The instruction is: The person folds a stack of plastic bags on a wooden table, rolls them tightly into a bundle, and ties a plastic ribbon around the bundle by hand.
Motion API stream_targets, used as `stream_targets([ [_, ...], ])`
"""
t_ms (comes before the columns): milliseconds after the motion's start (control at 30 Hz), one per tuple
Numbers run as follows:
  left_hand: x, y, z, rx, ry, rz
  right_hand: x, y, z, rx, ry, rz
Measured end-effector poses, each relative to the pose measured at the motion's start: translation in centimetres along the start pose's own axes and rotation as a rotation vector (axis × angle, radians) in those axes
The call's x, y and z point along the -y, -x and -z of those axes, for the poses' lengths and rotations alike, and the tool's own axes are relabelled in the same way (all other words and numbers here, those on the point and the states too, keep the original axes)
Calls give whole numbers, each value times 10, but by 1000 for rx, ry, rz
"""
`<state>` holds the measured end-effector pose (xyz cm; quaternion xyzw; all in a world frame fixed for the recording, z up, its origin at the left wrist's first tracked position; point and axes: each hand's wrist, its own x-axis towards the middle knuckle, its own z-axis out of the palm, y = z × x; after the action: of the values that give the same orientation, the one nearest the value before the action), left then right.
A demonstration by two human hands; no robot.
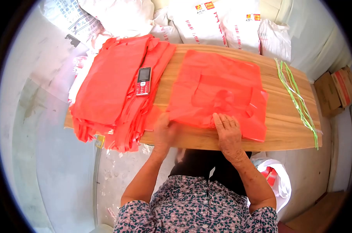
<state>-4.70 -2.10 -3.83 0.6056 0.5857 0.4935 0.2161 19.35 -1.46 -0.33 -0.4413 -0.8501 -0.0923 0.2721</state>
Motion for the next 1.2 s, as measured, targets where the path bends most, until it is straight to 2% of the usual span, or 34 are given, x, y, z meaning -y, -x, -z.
stream_targets([
  [67, 0, 0, -1, 35, 158, 225, -5, 2, -5, -27, -31, -18],
  [167, -7, -5, -3, 48, 456, 311, -10, -1, -5, -79, -87, -43],
  [267, -6, -8, -11, 1, 658, 245, -13, -5, 0, -149, -103, -37],
  [367, 2, -7, -5, -64, 309, 16, -13, 0, 8, -174, -106, -24],
  [467, -11, 0, 6, -13, 87, 50, -8, 14, 8, -155, -115, -1],
  [567, -11, 13, 12, 23, 219, 200, -7, 23, 5, -146, -117, 16],
  [667, 0, 16, 21, 21, 75, -64, -7, 29, 7, -106, -117, 28],
  [767, -17, 13, 22, -43, 40, -56, -5, 31, 14, -53, -142, 15],
  [900, -19, 11, 30, 86, 116, 67, 2, 23, 32, 48, -331, -101],
  [1000, -20, 13, 32, 89, 106, 78, 6, 2, 27, -9, -387, -147],
  [1100, -18, 15, 31, 55, 112, 114, 1, -16, -3, -26, -334, -76],
  [1200, -5, 16, 28, 6, 153, 153, 4, -32, -17, 54, -256, -127],
])
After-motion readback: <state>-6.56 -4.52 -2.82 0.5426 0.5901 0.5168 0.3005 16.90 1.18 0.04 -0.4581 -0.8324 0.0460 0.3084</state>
